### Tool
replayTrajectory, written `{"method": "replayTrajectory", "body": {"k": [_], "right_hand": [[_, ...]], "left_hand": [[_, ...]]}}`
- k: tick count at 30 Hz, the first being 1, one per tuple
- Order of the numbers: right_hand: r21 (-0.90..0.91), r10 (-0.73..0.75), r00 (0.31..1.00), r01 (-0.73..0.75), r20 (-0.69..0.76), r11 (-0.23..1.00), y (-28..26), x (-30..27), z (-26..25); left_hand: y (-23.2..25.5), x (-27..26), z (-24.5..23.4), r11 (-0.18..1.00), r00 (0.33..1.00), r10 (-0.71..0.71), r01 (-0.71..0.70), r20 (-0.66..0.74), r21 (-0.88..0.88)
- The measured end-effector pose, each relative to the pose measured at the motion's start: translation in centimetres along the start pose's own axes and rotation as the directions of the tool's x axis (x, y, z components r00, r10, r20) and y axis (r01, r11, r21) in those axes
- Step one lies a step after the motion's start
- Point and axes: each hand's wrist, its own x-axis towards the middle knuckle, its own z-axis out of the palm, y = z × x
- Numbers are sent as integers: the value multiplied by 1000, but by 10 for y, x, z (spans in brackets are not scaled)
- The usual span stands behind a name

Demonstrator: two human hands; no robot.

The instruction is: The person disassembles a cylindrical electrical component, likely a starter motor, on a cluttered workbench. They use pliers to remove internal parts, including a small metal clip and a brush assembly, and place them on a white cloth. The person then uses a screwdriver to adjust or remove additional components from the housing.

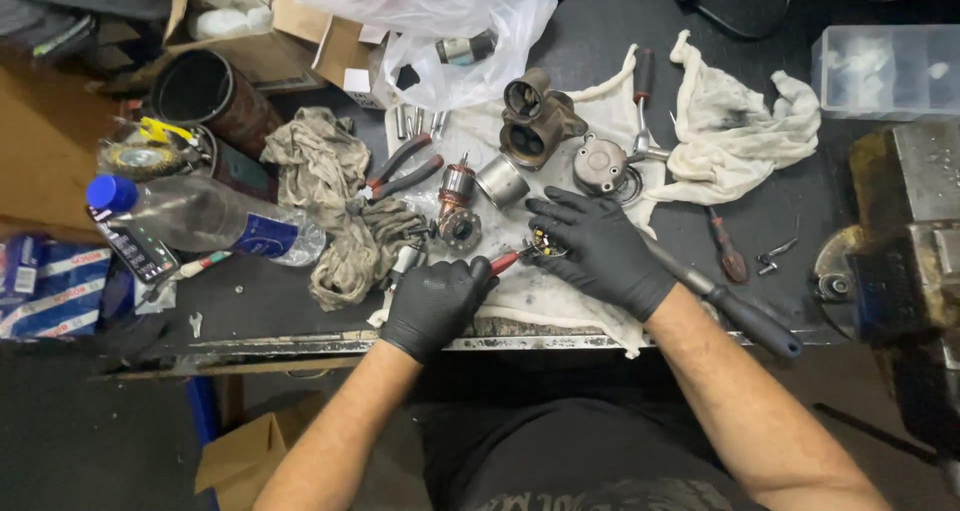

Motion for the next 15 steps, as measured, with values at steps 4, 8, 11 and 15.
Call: {"method": "replayTrajectory", "body": {"k": [4,8,11,15], "right_hand": [[7,4,1000,-4,3,1000,0,2,1],[8,6,1000,-6,8,1000,1,3,1],[4,6,1000,-6,23,1000,5,3,3],[-1,6,999,-6,34,1000,3,3,1]], "left_hand": [[-4,-3,-6,1000,1000,25,-25,1,-1],[-2,3,-9,999,1000,2,-3,-13,-32],[1,5,2,1000,999,6,-6,-32,-12],[8,11,-1,1000,999,-2,3,-53,4]]}}
